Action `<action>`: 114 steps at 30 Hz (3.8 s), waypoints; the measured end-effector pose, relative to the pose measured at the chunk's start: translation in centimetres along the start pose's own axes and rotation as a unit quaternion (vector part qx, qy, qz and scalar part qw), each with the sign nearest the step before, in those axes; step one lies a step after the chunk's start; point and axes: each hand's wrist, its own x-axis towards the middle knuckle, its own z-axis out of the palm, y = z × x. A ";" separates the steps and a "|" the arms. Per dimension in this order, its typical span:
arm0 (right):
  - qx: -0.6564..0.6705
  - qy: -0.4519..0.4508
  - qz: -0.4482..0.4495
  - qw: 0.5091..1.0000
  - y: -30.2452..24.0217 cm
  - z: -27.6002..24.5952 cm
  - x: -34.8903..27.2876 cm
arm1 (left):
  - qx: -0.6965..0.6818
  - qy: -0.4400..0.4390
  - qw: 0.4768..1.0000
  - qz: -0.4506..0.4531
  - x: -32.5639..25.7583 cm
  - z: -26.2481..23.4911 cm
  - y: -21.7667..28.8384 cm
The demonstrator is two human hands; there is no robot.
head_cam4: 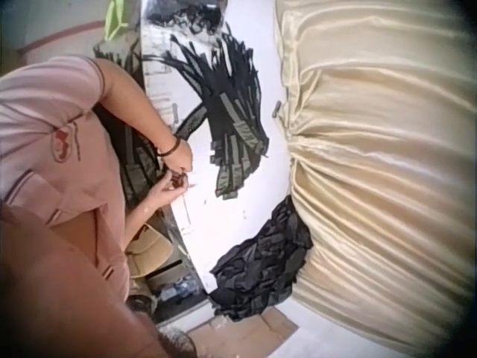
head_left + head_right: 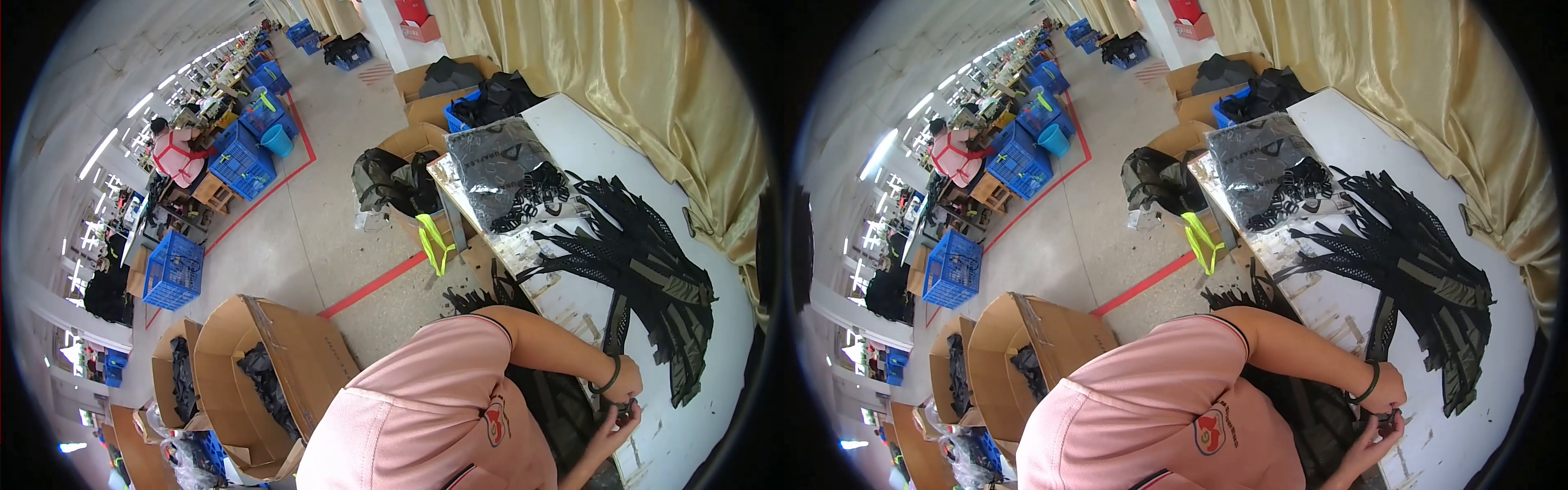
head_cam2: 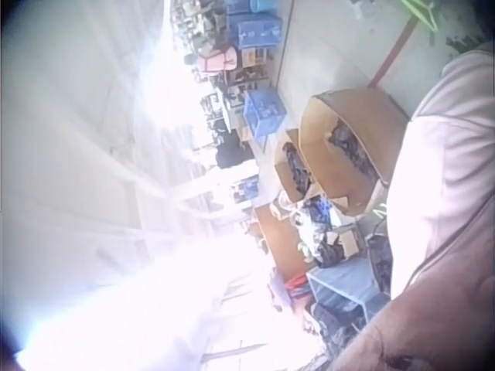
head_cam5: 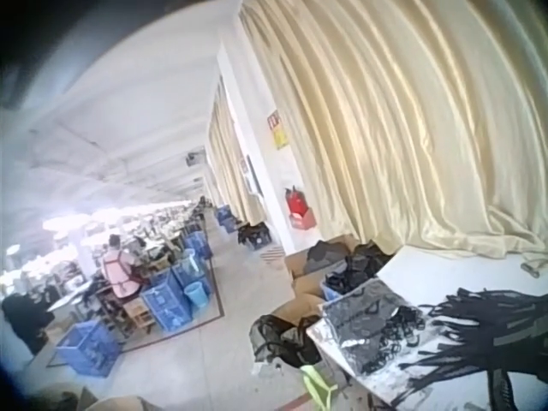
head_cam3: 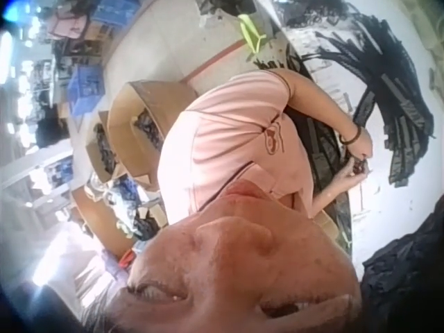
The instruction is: Sorting and organizing black and green mesh straps for gear manufacturing on a production table.
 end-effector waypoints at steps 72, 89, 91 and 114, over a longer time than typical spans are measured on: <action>0.240 -0.131 0.026 0.962 1.1 -2.7 2.2 | -0.039 -0.077 0.996 -0.035 -2.1 -2.3 2.2; -0.064 -0.143 0.254 0.954 8.5 -10.7 -6.6 | 0.104 -0.399 0.904 -0.113 -14.7 -7.6 -5.2; -0.139 -0.203 0.255 0.935 8.8 -10.2 -5.6 | 0.165 -0.440 0.874 -0.123 -15.9 -5.9 -5.1; 0.312 -0.033 0.024 0.949 -1.6 1.4 12.0 | 0.027 0.245 0.969 0.037 -7.9 -9.2 -1.5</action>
